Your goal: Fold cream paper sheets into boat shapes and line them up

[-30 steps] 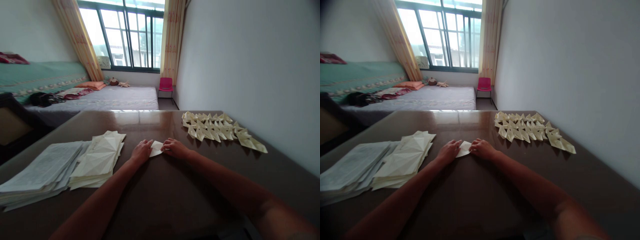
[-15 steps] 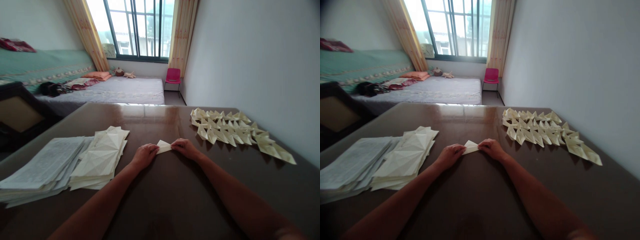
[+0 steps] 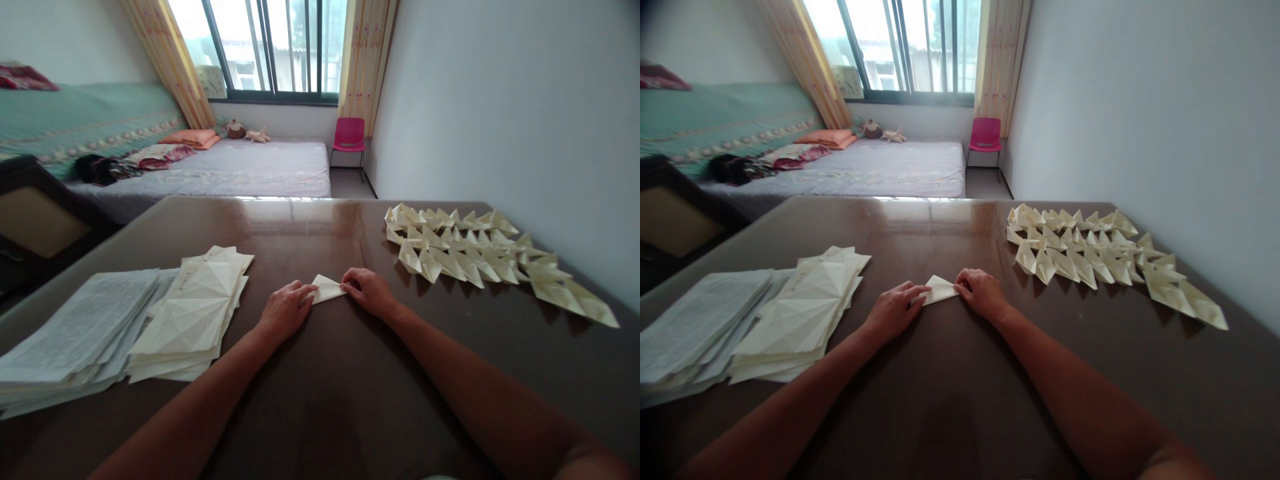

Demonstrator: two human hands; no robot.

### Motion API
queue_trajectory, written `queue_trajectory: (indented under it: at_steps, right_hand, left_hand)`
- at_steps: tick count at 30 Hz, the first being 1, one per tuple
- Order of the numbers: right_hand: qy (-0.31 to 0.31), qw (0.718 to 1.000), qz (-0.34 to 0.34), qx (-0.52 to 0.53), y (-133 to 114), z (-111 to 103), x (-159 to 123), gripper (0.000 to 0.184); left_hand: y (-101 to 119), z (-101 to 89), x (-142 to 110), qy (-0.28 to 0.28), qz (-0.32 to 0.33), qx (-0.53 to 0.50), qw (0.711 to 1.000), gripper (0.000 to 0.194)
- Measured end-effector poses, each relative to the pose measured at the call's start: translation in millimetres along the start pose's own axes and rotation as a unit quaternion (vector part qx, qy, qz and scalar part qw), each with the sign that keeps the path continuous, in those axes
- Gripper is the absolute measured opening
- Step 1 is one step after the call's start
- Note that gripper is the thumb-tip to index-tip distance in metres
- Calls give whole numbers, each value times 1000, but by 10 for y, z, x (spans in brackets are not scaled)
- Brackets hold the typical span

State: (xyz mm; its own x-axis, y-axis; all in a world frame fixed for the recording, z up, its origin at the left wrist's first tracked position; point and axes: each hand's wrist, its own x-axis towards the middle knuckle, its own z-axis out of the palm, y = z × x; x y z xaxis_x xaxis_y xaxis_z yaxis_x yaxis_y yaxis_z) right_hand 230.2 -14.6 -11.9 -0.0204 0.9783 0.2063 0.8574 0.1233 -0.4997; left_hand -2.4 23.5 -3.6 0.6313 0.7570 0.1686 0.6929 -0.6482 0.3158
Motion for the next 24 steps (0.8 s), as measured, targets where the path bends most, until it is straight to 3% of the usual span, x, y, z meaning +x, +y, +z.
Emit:
queue_trajectory:
  at_steps: [15, 24]
  right_hand:
    - [-4, 999, 11, -43, -60, -13, 13, 15]
    - [1, 998, 52, -40, -58, 12, 52, 17]
  left_hand:
    - [171, -55, -63, -33, 30, 56, 997, 45]
    - [167, -73, -51, -59, 33, 89, 994, 47]
